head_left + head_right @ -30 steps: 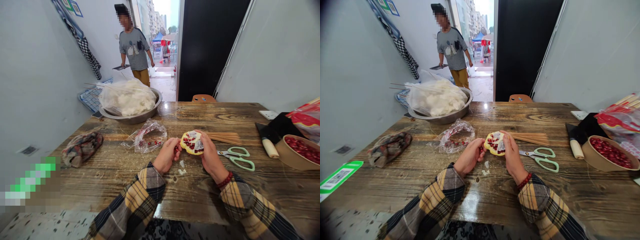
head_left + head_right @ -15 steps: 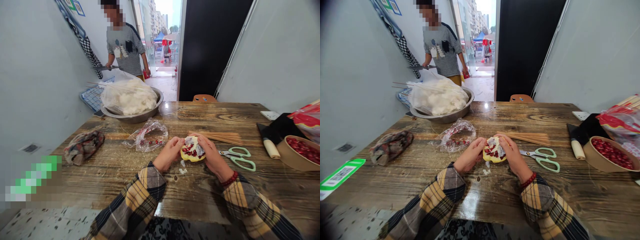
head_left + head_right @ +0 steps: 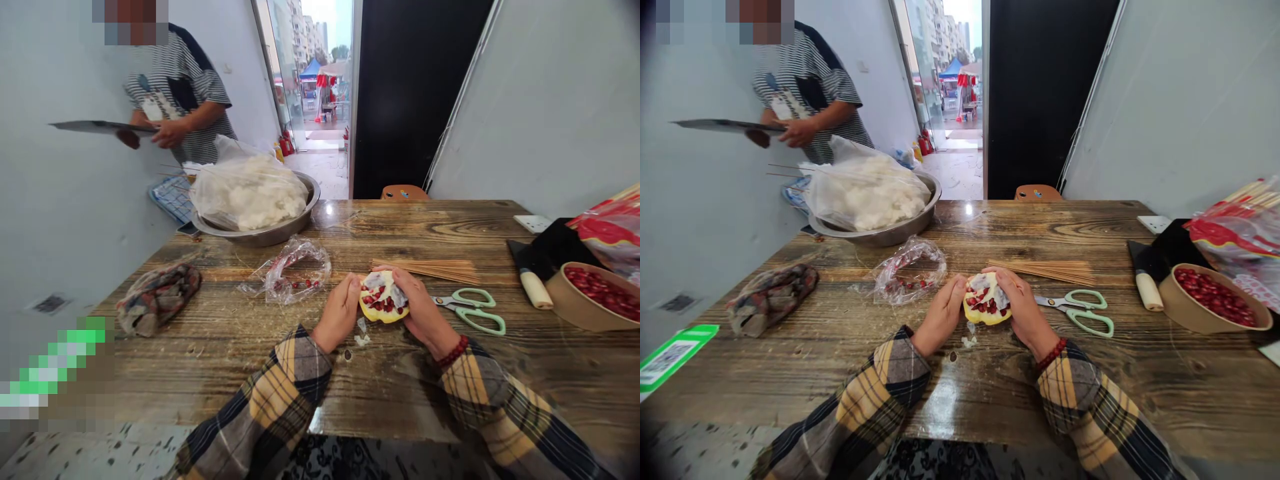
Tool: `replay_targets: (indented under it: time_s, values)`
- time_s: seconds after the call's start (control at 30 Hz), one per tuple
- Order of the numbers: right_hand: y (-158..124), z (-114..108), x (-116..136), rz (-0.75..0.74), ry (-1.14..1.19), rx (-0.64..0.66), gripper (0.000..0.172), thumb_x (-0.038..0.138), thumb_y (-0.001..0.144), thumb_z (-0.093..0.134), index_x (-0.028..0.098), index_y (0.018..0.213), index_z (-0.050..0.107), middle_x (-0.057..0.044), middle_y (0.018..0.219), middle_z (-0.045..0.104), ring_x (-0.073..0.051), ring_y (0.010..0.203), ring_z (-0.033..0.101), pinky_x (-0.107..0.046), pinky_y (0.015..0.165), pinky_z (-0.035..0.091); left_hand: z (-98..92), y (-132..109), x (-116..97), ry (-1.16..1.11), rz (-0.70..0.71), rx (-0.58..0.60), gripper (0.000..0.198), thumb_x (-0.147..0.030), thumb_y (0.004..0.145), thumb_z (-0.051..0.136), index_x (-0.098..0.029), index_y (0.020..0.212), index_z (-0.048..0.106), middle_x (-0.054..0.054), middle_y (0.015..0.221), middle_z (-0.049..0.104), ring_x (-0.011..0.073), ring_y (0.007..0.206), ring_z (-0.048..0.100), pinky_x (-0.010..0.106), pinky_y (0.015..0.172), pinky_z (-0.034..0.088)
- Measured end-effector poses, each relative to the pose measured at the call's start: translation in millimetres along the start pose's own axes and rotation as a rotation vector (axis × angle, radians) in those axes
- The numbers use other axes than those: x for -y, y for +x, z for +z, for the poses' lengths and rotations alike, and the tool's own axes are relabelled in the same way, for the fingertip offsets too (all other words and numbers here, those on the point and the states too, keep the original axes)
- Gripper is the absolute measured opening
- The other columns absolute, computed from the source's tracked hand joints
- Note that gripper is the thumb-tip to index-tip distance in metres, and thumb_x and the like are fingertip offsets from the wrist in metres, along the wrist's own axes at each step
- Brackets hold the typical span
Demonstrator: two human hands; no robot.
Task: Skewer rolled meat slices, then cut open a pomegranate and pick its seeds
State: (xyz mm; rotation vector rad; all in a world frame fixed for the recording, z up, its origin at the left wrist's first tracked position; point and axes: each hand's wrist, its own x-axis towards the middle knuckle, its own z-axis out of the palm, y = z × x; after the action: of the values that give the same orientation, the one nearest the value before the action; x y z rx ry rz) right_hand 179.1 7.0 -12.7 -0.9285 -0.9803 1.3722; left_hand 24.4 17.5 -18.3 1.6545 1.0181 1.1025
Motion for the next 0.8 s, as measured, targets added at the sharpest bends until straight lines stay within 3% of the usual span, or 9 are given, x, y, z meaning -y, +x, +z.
replay_targets:
  time_s: [0.5,0.63,0.8]
  values:
    - [4,-7,-9,0.065,0.113,-0.014,0.034,0.049,0.078,0.063,0.02,0.094,0.07,-0.005,0.096,0.076,-0.025,0.093,0.069,-0.04,0.088,0.052,3.7,-2,-7,0.089,0.04,-0.09,0.023,-0.024,0.091,0.039,-0.018,0.081,0.059,0.004,0.084,0.063,0.0149,0.078,0.054,0.025,0.077,0.04]
    - [6,-6,-10,0.073,0.113,-0.021,0.04,0.053,0.079,0.059,0.019,0.098,0.069,-0.006,0.098,0.075,-0.027,0.094,0.069,-0.041,0.084,0.054,2.9,1,-6,-0.041,-0.032,-0.099,0.019,-0.026,0.088,0.043,-0.018,0.078,0.057,0.002,0.076,0.059,0.0137,0.07,0.051,0.024,0.066,0.04]
    - [6,-7,-8,0.083,0.098,0.007,0.047,0.06,0.082,0.051,0.021,0.101,0.068,-0.007,0.094,0.076,-0.026,0.086,0.071,-0.042,0.078,0.055,3.4,0,-10,-0.303,-0.167,-0.011,0.02,-0.039,0.086,0.049,-0.019,0.081,0.053,-0.005,0.058,0.042,0.0082,0.047,0.034,0.02,0.045,0.028]
